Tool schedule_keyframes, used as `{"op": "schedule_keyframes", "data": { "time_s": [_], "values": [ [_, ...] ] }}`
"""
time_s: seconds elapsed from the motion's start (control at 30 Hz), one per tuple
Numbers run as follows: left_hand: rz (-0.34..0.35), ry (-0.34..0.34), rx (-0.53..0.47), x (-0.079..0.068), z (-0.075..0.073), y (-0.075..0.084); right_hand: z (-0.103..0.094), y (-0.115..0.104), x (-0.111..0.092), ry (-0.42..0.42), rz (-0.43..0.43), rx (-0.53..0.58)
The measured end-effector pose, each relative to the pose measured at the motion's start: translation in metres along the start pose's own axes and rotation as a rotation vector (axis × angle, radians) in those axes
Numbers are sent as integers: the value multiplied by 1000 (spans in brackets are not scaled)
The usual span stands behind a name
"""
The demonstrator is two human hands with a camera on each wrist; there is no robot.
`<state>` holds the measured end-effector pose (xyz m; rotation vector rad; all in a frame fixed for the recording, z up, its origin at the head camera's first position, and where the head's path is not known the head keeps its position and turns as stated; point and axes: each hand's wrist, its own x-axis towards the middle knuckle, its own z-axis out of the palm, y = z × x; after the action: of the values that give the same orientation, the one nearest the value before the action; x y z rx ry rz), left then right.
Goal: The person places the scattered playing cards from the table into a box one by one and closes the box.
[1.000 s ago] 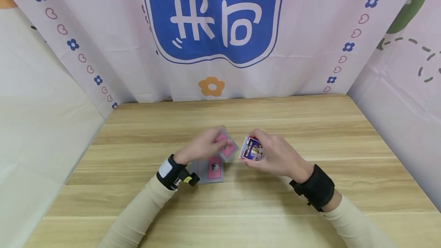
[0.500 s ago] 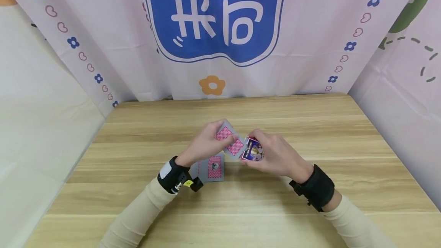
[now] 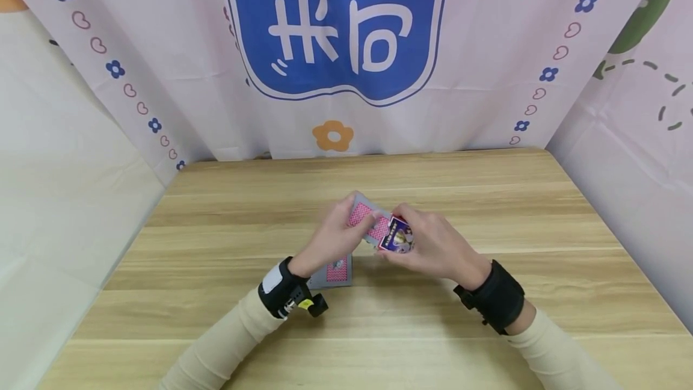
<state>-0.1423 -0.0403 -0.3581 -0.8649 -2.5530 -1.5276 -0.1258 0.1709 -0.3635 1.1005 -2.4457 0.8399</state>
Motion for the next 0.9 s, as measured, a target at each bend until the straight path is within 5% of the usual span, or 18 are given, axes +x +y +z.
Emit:
{"op": "schedule_keyframes", "data": {
  "time_s": [0.17, 0.4, 0.6, 0.8, 0.9],
  "values": [
    [-42, -60, -60, -1, 4, 4, -2, 0, 1, -5, -1, 1],
    [-89, 12, -167, 0, -11, 10, -5, 3, 1, 33, 26, -42],
    [-115, -69, -308, 2, -19, 9, -5, 4, 1, 22, 29, -43],
    [-89, -139, -188, 1, -18, 3, -5, 1, 1, 21, -1, -32],
    [-110, -150, -140, -1, -19, 16, -4, 2, 1, 12, -1, -43]
  ]
}}
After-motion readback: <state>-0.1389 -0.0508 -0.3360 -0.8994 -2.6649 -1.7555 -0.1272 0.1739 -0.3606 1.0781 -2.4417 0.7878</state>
